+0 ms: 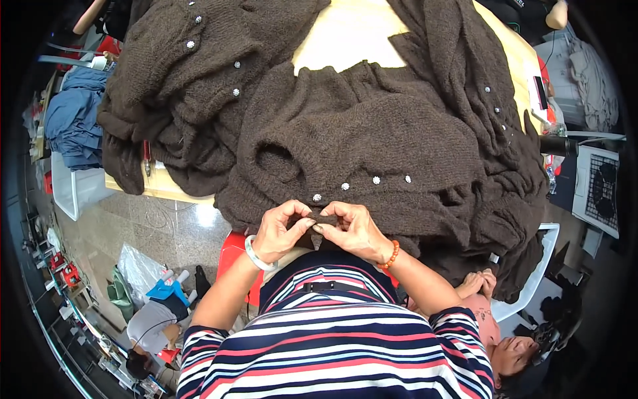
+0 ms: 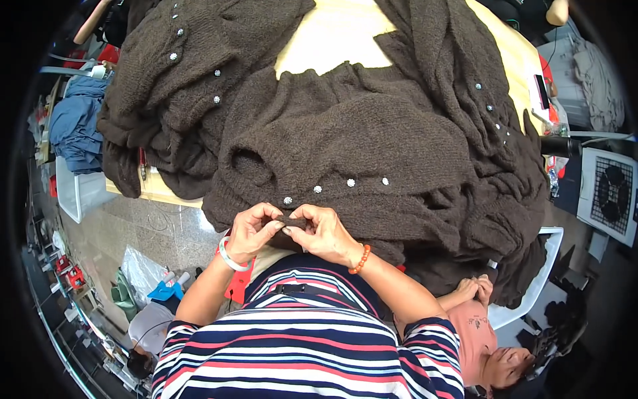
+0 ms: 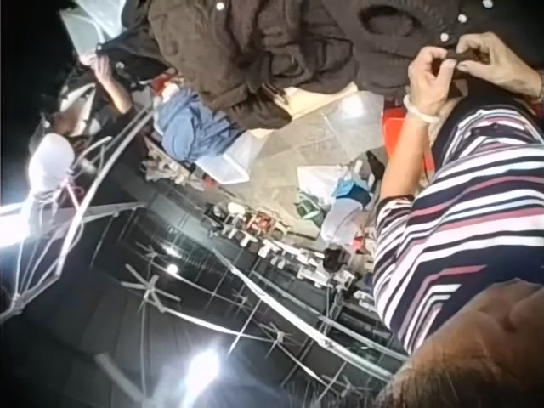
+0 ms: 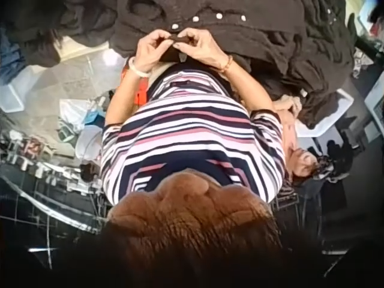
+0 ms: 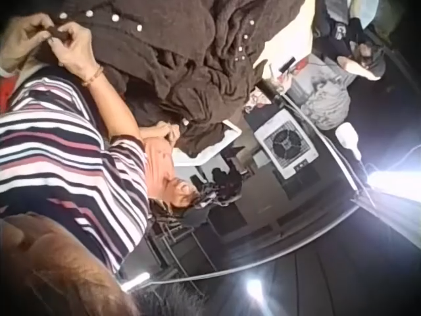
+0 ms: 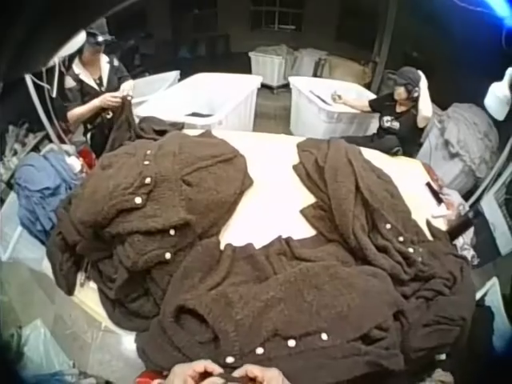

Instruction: Trimming loose threads and excess fabric from brown sweaters using scissors.

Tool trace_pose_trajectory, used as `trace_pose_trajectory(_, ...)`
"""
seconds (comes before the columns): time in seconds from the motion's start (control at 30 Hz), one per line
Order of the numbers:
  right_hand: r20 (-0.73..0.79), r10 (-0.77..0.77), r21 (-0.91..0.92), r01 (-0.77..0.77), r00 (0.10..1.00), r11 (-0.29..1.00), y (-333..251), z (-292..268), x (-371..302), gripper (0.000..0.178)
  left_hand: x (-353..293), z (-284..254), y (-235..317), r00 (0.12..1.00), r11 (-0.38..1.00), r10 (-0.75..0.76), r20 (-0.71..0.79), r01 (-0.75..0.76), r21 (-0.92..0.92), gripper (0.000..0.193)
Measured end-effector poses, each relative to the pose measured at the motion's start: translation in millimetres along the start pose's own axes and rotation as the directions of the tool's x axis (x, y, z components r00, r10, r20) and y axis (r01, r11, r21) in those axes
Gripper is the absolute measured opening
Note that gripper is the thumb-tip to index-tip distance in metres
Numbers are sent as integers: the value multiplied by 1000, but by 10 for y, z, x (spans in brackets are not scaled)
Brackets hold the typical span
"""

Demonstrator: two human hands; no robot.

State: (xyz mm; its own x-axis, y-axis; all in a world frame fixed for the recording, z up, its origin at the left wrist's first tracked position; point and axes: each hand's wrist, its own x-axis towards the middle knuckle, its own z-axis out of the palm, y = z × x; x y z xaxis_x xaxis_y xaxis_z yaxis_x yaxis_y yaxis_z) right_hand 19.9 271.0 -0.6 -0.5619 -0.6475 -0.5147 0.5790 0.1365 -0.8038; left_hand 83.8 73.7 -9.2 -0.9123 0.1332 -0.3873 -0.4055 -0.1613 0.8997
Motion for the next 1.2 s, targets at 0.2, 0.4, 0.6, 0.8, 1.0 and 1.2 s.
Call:
trace_pose_trajectory(0.2,36,-412,-538,365,911,760,3,5,9,12,48,-5,-281,993,977,-87,-79,69,-203,21)
trace_pose_trajectory(0.4,86,-534,-601,471,841,646,32,74,-75,14,381,179,-185,936,974,-216,-279,225,2,53)
trace_pose_trajectory(0.6,2,-567,-673,420,824,609,-63,1,-76,16,462,211,-186,960,916,121,-254,-9,401,36)
trace_pose_trajectory(0.8,-12,-578,-744,379,816,551,-253,-68,-20,18,321,229,67,996,1000,-4,-94,5,18,28)
trace_pose_trajectory(1.0,27,-591,-766,396,806,506,-267,-87,24,19,355,226,-62,979,982,-124,-163,98,-161,15)
trace_pose_trajectory(1.2,54,-653,-776,443,755,448,-210,-82,40,25,363,250,-54,961,894,-252,-116,185,-407,13)
